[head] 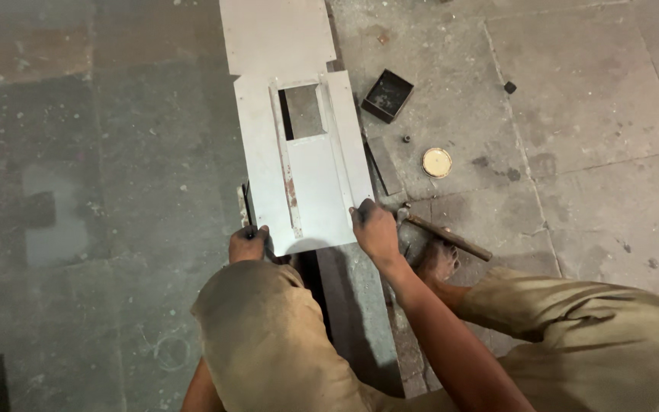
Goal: The person uses a hammer and a punch to shape and flatten sections of a metal sheet on a floor workspace.
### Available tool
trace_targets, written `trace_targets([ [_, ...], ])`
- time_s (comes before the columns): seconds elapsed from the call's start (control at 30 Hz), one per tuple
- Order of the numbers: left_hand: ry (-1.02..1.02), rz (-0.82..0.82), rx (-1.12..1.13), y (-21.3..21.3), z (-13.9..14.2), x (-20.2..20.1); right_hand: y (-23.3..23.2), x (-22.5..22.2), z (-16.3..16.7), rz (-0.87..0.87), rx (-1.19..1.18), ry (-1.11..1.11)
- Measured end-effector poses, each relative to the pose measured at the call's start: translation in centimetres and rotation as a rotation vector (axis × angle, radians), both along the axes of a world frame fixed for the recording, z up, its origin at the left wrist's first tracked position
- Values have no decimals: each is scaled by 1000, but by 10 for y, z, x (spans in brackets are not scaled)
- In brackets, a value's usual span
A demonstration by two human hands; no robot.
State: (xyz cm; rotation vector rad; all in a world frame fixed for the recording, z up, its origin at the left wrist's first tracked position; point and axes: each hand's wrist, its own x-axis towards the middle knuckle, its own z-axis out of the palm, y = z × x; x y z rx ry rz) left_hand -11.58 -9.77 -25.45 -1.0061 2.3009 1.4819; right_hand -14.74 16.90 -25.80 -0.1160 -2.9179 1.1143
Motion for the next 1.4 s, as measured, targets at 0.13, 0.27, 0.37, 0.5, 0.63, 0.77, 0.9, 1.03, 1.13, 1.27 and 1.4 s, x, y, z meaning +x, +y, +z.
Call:
trace_targets([
  [0.13,-12,4,10,-1,-4,2,2,4,-1,40,27,-26],
  [0.27,-73,22,169,-2,-5,6,37,8,-13,-35,-97,-179],
  [0.37,-76,150,465,-1,-2,10,73,13,-21,-133,-356,-166],
  [0.5,31,148,420,1,9,10,87,24,-23,-316,-634,-158],
  [0.63,93,149,390,-5,33,-5,64,36,-17,-175,-492,-96],
  [0.77,143,140,512,-12,61,-18,39,35,-13,186,-162,212],
  [0.9,164,164,518,-9,76,-19,27,25,-18,438,159,234],
  [1.03,143,189,491,-10,70,-16,35,20,-18,193,-125,107],
  [1.13,105,149,429,-12,56,-10,52,17,-9,-176,-659,-197],
  [1.27,-26,96,313,-4,27,4,68,8,1,-233,-777,-363],
  [1.4,11,105,308,-2,-3,10,64,5,-3,-139,-559,-262],
])
